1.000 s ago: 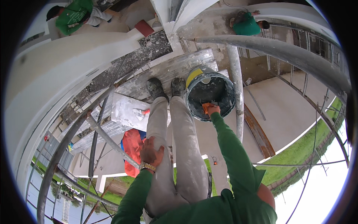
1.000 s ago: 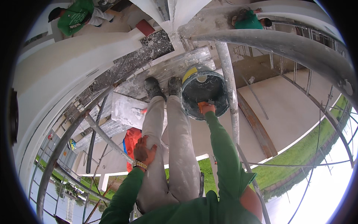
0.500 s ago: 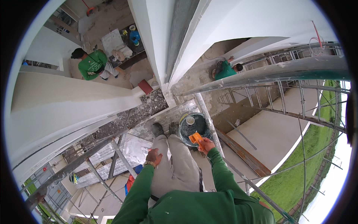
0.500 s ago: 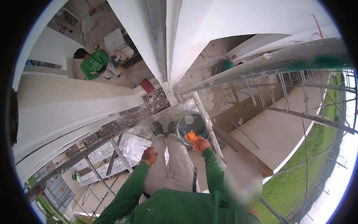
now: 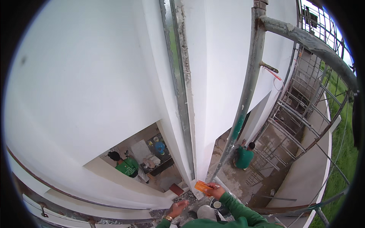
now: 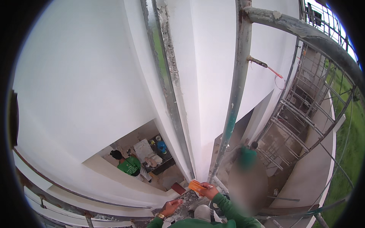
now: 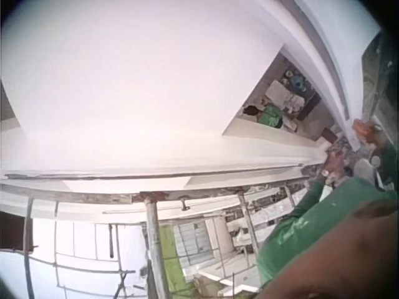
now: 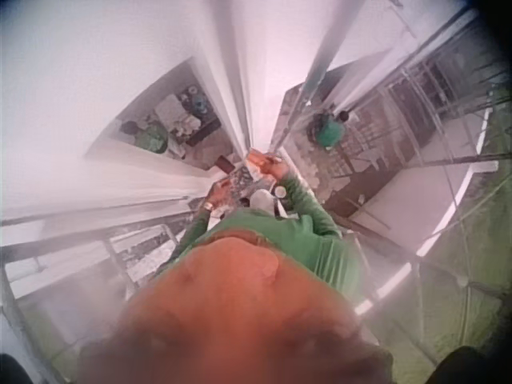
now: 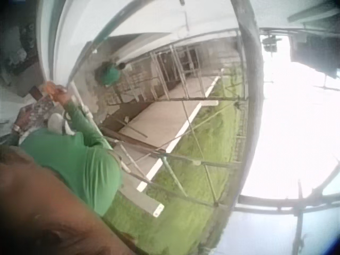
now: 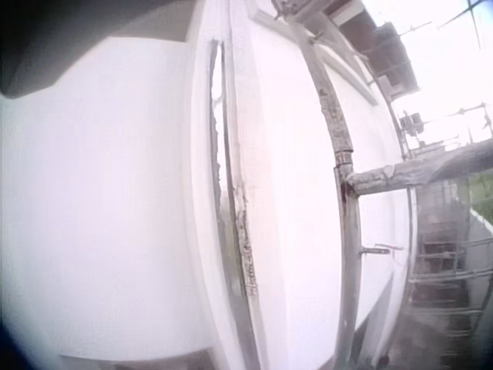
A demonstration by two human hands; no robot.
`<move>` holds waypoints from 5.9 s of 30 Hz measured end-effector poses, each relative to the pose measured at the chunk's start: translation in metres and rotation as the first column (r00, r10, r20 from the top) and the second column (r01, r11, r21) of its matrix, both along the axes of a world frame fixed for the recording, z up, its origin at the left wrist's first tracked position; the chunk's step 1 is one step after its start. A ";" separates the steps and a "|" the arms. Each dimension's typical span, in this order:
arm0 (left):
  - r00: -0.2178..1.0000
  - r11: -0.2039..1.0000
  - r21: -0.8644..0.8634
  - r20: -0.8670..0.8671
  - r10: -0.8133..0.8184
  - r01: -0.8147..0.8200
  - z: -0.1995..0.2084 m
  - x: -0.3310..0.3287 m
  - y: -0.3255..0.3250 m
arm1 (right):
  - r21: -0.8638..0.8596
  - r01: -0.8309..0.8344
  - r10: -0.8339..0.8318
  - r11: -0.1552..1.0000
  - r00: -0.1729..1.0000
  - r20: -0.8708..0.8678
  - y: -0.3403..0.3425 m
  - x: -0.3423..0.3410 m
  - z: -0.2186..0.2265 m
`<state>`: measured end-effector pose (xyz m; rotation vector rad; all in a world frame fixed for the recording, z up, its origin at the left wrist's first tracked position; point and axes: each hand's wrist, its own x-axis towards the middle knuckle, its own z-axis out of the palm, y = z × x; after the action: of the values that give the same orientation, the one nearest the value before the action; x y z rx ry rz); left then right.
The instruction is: The person applies a white compound to a vertical joint on a wall using an orange plastic tool. They smooth the compound along the joint and occasionally scrape excess material off the tool onto a bucket.
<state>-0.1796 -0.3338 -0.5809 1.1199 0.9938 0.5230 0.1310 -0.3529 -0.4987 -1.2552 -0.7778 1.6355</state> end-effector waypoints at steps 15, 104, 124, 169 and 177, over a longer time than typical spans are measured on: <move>0.894 0.658 0.606 0.315 0.318 -0.447 0.379 0.134 0.145 | 0.959 -0.218 -0.737 0.179 0.617 0.278 0.105 -0.030 0.283; 0.681 -0.528 0.789 0.574 0.454 -0.314 0.530 0.175 0.330 | 0.934 -0.343 -0.461 0.102 0.815 0.350 0.269 0.078 0.747; 0.701 -0.503 0.806 0.552 0.452 -0.311 0.534 0.181 0.324 | 0.953 -0.302 -0.506 0.037 0.816 0.278 0.270 0.080 0.818; 0.716 -0.523 0.820 0.508 0.480 -0.231 0.533 0.174 0.324 | 0.910 -0.372 -0.634 -0.183 0.752 0.179 0.298 0.082 1.043; 0.711 -0.520 0.820 0.511 0.482 -0.237 0.536 0.174 0.321 | 0.902 -0.368 -0.669 -0.226 0.732 0.131 0.305 0.076 1.072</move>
<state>-0.0055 -0.0123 -0.0454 2.3107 0.9694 2.4477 0.2072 -0.0481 0.5733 -0.4286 -1.7352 -0.3040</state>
